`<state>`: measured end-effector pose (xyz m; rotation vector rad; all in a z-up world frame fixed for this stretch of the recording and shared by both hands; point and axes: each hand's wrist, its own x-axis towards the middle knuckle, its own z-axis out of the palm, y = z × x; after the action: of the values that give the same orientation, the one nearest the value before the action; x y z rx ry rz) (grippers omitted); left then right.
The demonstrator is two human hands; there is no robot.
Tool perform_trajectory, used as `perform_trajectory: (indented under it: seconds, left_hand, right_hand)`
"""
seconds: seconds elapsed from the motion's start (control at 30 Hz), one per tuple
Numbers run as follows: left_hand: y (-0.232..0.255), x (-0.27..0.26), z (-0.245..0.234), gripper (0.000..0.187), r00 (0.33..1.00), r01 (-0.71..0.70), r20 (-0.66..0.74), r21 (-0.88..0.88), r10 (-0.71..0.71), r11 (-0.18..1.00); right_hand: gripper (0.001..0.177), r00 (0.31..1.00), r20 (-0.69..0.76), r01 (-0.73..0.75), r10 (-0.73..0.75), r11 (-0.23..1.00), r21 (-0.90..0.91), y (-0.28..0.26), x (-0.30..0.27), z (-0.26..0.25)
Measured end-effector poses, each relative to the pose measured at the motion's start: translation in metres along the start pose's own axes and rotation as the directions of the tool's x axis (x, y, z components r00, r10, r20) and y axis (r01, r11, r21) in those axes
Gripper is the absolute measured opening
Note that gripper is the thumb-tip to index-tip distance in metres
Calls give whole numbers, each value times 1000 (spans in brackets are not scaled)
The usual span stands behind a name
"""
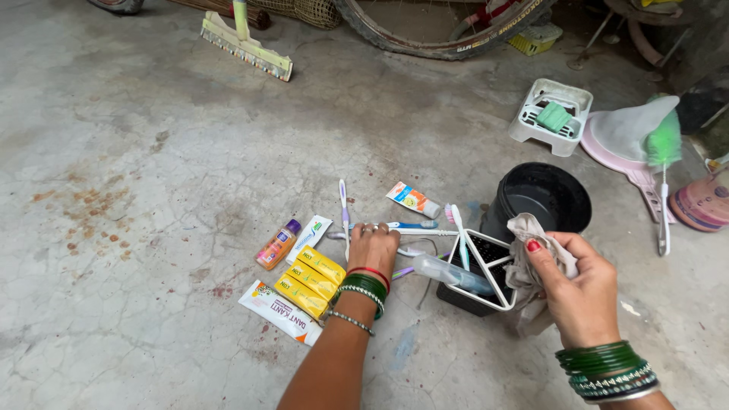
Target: The person wipes several toothbrushes with a white cloth and places them into a black holder. The person also wipes a toothpaste tube and a small bottle before placing them on the floor.
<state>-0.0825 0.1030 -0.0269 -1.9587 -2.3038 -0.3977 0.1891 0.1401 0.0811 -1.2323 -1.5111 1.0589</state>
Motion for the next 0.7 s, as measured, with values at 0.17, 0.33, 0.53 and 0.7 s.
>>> perform_trajectory:
  seconds: [0.17, 0.33, 0.53, 0.7]
  left_hand:
    - [-5, 12, -18, 18, 999, 29, -34, -68, -31, 997]
    - [-3, 10, -35, 25, 987, 109, 139, -237, -77, 965]
    - [-15, 5, -34, 30, 998, 55, 57, -269, -41, 962]
    - [-22, 7, -46, 22, 988, 131, -16, -421, -152, 897]
  right_hand:
    - [20, 999, -10, -33, 33, 999, 7, 4, 2, -1]
    - [20, 1000, -4, 1, -1, 1000, -12, -4, 1, 1]
    - [20, 1000, -2, 5, -5, 1000, 26, -12, 0, 3]
    - [17, 1000, -22, -9, 10, 999, 32, -10, 2, 0]
